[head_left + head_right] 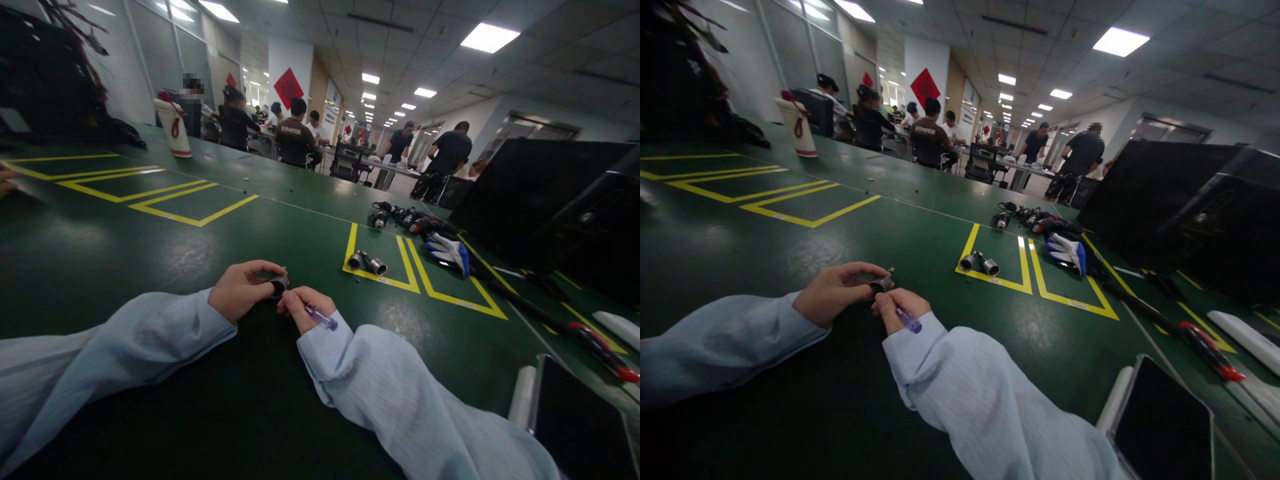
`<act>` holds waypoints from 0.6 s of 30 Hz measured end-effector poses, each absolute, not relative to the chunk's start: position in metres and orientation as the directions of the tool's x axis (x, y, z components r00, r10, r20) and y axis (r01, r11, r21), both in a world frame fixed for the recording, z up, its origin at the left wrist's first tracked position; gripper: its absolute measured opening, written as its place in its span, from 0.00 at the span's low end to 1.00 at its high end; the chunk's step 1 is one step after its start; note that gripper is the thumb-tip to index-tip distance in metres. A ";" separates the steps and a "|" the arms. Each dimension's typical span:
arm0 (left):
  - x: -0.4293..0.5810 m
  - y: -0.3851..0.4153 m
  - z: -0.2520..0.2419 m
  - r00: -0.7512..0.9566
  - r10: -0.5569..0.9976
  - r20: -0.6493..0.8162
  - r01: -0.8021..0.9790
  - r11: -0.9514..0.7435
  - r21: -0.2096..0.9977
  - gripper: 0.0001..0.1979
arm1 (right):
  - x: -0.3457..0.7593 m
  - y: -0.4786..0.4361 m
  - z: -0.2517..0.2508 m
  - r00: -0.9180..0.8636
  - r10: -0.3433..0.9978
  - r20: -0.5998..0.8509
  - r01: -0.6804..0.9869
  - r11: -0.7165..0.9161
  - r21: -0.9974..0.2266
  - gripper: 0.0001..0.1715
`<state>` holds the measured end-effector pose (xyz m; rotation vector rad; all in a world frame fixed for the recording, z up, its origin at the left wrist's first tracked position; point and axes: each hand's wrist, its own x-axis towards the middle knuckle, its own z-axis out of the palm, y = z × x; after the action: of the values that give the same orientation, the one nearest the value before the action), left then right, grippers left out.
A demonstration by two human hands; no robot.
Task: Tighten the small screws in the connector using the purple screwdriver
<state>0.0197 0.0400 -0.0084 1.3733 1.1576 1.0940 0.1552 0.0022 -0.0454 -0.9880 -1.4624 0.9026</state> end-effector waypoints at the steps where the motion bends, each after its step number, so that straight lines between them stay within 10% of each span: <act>1: 0.019 0.040 -0.009 0.138 0.990 0.035 0.094 -0.048 0.994 0.14 | 0.156 0.001 -0.043 -0.046 0.940 0.339 0.083 0.342 -0.936 0.17; 9: 0.018 0.042 -0.010 0.145 0.989 -0.029 0.035 0.024 0.999 0.16 | 0.163 -0.015 -0.017 -0.249 0.968 -0.002 0.008 0.000 -1.000 0.32; 18: 0.017 0.041 -0.009 0.183 0.982 -0.042 0.055 0.033 0.998 0.18 | 0.157 -0.018 -0.017 -0.276 0.961 -0.020 0.070 -0.001 -0.998 0.32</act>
<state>0.0167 0.0410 -0.0088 1.3005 1.1260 1.0201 0.1566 -0.0181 -0.0166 -1.1225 -1.4617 1.3882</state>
